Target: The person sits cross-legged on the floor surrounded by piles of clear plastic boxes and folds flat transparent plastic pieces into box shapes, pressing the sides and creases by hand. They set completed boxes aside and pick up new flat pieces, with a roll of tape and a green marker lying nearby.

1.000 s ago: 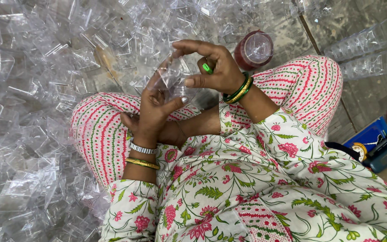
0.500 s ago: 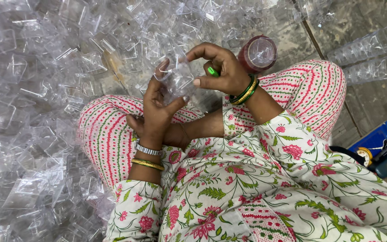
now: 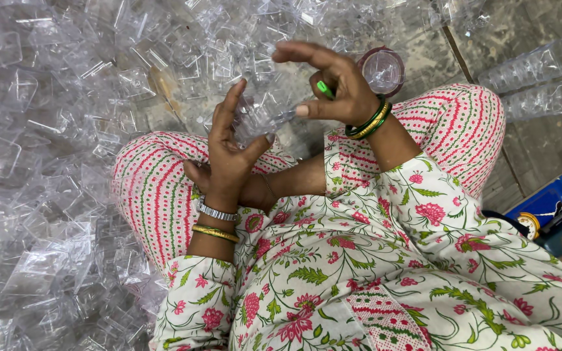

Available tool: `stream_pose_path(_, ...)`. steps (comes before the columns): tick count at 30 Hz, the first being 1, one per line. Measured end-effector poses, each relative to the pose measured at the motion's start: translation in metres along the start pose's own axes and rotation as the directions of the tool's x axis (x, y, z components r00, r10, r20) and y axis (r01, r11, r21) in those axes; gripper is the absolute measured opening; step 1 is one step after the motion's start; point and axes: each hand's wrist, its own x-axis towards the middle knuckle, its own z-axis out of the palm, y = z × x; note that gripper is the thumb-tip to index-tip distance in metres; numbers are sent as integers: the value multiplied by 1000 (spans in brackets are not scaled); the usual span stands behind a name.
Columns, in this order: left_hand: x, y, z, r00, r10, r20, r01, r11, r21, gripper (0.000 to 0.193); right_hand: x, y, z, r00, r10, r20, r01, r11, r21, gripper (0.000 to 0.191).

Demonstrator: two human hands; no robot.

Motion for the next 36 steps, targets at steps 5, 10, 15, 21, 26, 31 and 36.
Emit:
stream_pose_path(5, 0, -1, 1, 998, -62, 15, 63, 989, -133, 92, 2, -3, 8, 998, 28, 58, -27, 999, -24, 65)
stream_pose_path(10, -2, -6, 2, 996, -83, 24, 86, 949, -304, 83, 1, -5, 12, 999, 32, 22, -32, 999, -2, 67)
stream_pose_path(15, -4, -11, -1, 991, -110, 75, 127, 952, -278, 77, 1, 0, 18, 1000, 24, 4, -24, 999, 21, 77)
stream_pose_path(21, 0, -11, -2, 998, -53, -30, 45, 971, -235, 71, 4, 8, -3, 959, 38, -279, -24, 998, 52, 69)
stream_pose_path(26, 1, -2, -8, 984, -75, -162, 31, 965, -259, 68, 8, 22, -7, 914, 405, -33, -380, 824, -420, 62)
stream_pose_path(31, -1, 0, -7, 991, -83, -103, 62, 979, -192, 68, 2, 49, 37, 960, 279, 28, -274, 955, -116, 72)
stream_pose_path(36, -2, -4, -10, 988, -146, -52, 123, 945, -304, 71, 0, 55, 38, 978, 199, -58, -199, 980, -4, 77)
